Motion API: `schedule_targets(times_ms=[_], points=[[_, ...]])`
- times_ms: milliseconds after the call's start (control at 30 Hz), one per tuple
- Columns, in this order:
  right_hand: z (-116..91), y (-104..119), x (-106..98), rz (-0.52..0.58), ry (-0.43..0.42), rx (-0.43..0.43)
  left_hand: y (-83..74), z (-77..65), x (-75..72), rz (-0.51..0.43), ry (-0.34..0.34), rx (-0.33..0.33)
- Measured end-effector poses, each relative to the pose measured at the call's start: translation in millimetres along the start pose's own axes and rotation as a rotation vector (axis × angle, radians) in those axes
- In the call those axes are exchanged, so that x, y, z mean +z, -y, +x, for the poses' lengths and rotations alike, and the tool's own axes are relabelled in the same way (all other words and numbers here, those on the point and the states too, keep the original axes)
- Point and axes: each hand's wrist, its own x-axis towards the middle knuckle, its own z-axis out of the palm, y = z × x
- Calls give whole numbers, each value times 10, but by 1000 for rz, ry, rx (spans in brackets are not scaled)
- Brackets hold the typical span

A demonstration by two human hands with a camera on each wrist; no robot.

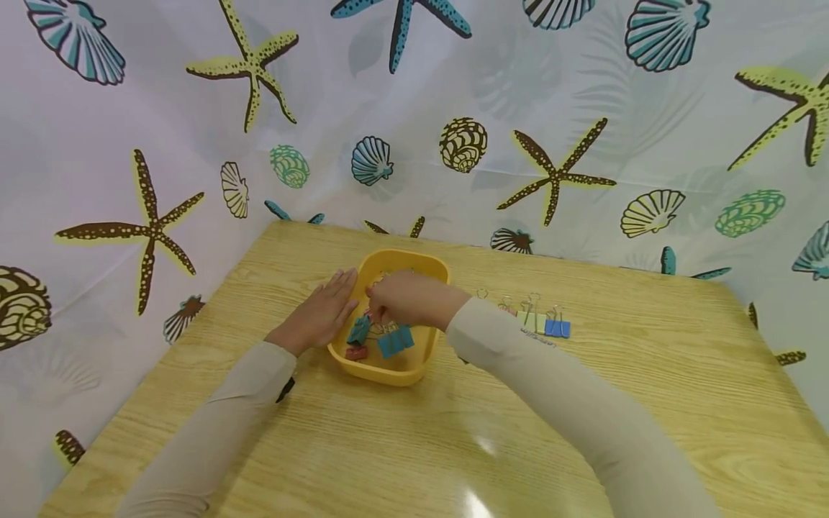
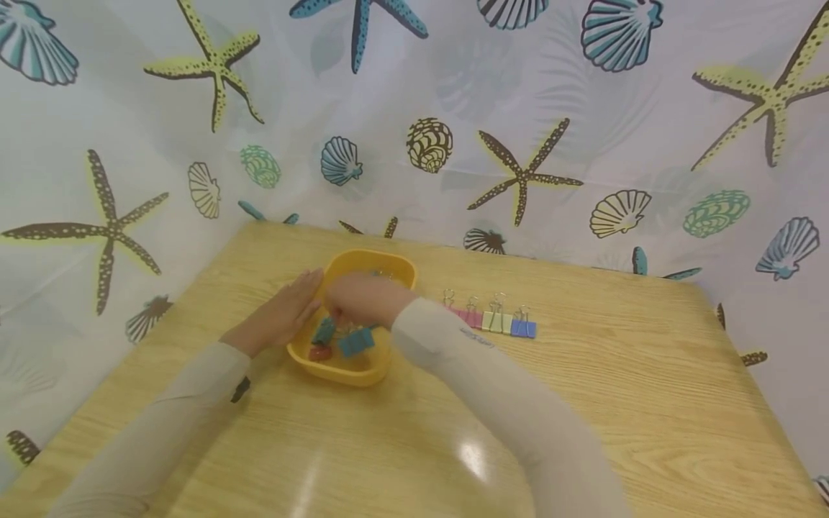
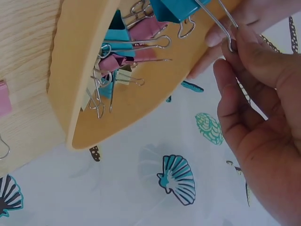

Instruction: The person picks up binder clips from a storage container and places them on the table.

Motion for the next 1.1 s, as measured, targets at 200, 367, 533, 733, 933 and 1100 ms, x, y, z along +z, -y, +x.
schedule_targets(times_ms=[200, 367, 533, 733, 933, 1100], points=[[-159, -114, -78, 23, -76, -37, 11, 16, 20, 20, 4, -10], [-398, -276, -130, 19, -211, -61, 19, 21, 24, 17, 2, -16], [-696, -474, -161, 45, -363, -94, 26, 24, 26, 19, 21, -33], [-1090, -733, -112, 41, -493, -51, 4, 15, 5, 7, 30, -33], [-1495, -992, -46, 79, -539, 68, 13, 9, 15, 0, 34, -31], [-1881, -1223, 12, 106, -531, 202, 15, 6, 11, -10, 28, -27]])
